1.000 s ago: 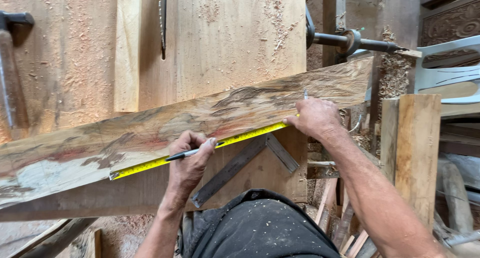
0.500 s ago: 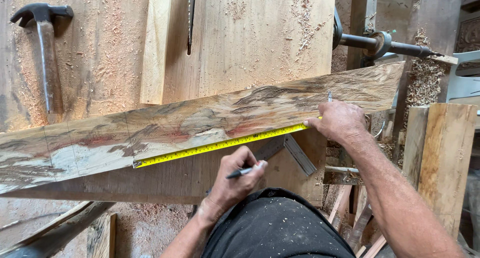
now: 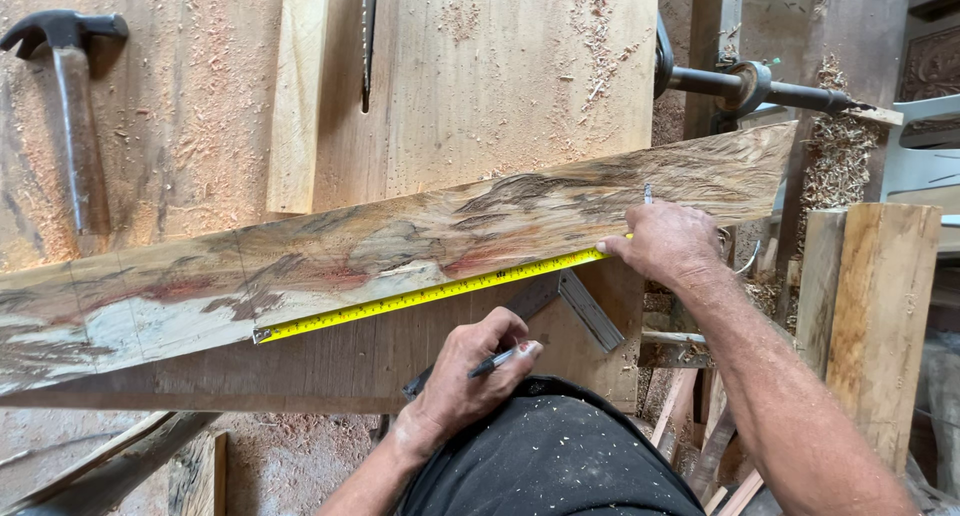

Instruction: The person measures a long wooden plank with a tape measure and marks measurement lines on it using a marker, at times using an L-shaped square as a straightedge. They reposition the tape along the plank to mark multiple locations, then set the tape down and reach toward scrap wood beside the bench.

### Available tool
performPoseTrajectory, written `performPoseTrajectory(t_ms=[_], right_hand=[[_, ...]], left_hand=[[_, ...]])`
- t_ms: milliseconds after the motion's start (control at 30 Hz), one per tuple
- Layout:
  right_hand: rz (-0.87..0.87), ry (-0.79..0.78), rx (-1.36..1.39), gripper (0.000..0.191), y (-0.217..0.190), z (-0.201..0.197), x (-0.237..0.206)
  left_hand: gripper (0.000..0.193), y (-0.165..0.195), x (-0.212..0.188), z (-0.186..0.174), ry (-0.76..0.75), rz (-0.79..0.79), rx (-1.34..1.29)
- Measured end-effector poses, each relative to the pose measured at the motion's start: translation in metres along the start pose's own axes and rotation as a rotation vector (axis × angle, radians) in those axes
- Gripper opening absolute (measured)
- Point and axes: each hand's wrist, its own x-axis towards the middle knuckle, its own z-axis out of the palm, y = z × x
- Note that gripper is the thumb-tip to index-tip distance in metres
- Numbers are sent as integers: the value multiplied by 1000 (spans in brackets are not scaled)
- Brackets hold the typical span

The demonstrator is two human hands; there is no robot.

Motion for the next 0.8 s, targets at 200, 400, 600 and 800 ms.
performPoseTrajectory(t_ms=[200,400,600,800], right_hand=[[-18,8,15,60,2,3,-2],[-13,7,-12,63,2,4,-2],[14,-31,-13,64,1,6,-5],[-20,14,-12,61,4,8,-4]], left_hand=[[15,-5,8,-35,176,-202,80],[19,-14,31,-65,326,-194,-19],[24,-23,44,-49,253,-256,7],[27,-33,43,-41,242,-244,40]])
